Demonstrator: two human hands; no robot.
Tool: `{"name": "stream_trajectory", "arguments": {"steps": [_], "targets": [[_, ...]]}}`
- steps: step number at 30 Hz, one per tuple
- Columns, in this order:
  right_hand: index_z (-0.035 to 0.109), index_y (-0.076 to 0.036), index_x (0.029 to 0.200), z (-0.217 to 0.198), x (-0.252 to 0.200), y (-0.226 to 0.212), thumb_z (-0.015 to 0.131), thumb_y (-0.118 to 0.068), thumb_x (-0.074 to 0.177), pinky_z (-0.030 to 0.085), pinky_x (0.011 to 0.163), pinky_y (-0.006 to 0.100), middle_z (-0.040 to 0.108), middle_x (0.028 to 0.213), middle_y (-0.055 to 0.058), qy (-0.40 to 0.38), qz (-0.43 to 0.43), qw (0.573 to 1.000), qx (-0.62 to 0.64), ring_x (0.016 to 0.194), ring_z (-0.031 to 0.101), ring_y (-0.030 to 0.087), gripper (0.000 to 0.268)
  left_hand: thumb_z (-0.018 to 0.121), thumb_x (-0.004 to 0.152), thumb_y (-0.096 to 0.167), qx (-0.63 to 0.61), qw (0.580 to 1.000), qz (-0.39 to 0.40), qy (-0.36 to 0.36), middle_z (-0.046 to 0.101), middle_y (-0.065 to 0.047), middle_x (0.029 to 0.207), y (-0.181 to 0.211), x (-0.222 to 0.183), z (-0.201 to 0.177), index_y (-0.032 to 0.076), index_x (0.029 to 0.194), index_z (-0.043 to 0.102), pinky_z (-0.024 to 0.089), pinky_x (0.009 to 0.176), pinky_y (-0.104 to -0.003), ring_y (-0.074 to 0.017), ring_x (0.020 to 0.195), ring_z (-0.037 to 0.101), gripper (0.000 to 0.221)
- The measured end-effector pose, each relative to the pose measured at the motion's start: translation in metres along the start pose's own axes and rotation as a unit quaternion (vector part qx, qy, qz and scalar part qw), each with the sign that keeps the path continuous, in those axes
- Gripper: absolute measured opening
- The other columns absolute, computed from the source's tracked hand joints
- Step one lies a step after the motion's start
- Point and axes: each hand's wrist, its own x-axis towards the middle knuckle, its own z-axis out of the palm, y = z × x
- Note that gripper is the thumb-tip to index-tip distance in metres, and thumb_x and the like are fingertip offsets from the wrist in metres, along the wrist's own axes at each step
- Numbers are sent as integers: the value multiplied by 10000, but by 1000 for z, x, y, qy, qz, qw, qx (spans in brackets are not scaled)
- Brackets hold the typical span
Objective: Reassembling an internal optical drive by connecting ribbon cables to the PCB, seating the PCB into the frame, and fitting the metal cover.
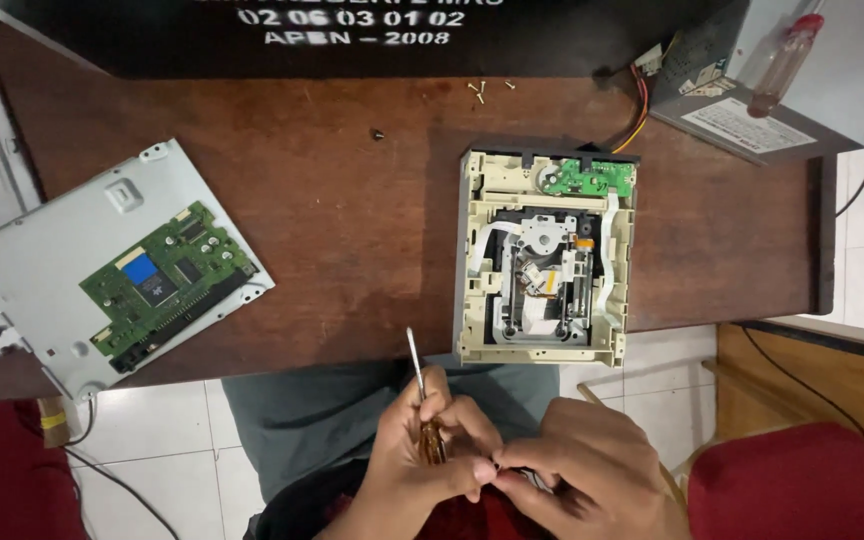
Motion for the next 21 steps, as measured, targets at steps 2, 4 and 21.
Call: {"name": "stream_trajectory", "arguments": {"steps": [2, 4, 21], "targets": [[713, -89, 870, -3, -2, 4, 806, -130, 836, 382, 516, 293, 575, 637, 12, 1, -15, 1000, -12, 520, 491, 138, 107, 844, 838, 11, 2, 1000, -12, 5, 691, -214, 870, -2, 1, -2, 139, 972, 358, 531, 541, -280, -192, 584, 586, 519], [708, -95, 893, -7, 1, 7, 779, -154, 858, 382, 527, 303, 592, 661, 26, 4, -30, 999, -26, 530, 498, 156, 99, 843, 820, -21, 5, 1000, -24, 7, 696, -232, 883, -1, 5, -1, 131, 966, 353, 554, 543, -273, -181, 604, 598, 533], [725, -56, 894, -42, -5, 38, 791, -54, 851, 386, 600, 257, 474, 618, 8, 128, 58, 979, -149, 581, 446, 133, 79, 863, 810, 164, 806, 471, 299, -198, 549, -190, 1322, 98, 131, 42, 67, 1030, 429, 365, 1153, -608, -383, 1364, 505, 496]]}}
